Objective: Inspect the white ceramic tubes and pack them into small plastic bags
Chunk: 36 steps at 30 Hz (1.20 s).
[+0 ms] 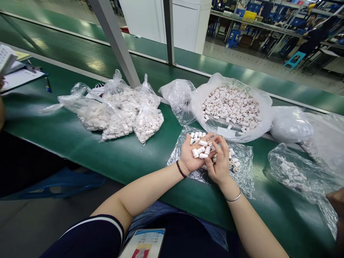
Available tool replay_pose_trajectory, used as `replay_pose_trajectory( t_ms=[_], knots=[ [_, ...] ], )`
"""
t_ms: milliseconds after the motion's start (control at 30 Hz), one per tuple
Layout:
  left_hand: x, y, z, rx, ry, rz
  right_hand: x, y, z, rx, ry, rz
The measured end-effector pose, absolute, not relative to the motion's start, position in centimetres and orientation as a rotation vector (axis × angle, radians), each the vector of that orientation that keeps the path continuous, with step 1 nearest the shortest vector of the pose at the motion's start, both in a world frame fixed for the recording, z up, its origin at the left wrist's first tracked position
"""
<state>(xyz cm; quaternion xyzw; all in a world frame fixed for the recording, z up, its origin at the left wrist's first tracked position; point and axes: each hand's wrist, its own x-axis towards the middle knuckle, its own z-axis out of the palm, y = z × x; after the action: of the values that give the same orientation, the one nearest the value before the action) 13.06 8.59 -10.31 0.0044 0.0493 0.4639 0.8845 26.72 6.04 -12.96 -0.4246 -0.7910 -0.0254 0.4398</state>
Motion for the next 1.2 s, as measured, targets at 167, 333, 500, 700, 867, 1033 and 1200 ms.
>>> replay_pose_trajectory(
  t_ms=[167,333,500,700,867,1033,1200],
  knots=[
    [13.02,8.6,-10.22,-0.008,0.12,0.954,26.67,6.02,-13.01,-1.059,-1.965,-0.06],
    [13.02,8.64,-10.37,-0.002,0.117,0.941,26.64,6.1,-13.08,-1.057,-1.952,-0.083],
    [13.0,8.61,-10.43,0.011,0.124,0.934,26.62,6.09,-13.05,-1.071,-1.96,-0.094],
    [13.04,8.62,-10.34,0.014,0.125,0.952,26.7,6.14,-13.09,-1.086,-1.953,-0.098],
    [13.02,8.62,-10.48,0.018,0.117,0.951,26.76,6.21,-13.15,-1.099,-1.953,-0.092],
    [13.14,8.56,-10.69,-0.003,0.123,0.932,26.79,6.22,-13.25,-1.1,-1.995,-0.095],
    [13.38,8.44,-10.87,-0.034,0.149,0.925,26.81,6.18,-13.46,-1.128,-2.016,-0.073]
  ],
)
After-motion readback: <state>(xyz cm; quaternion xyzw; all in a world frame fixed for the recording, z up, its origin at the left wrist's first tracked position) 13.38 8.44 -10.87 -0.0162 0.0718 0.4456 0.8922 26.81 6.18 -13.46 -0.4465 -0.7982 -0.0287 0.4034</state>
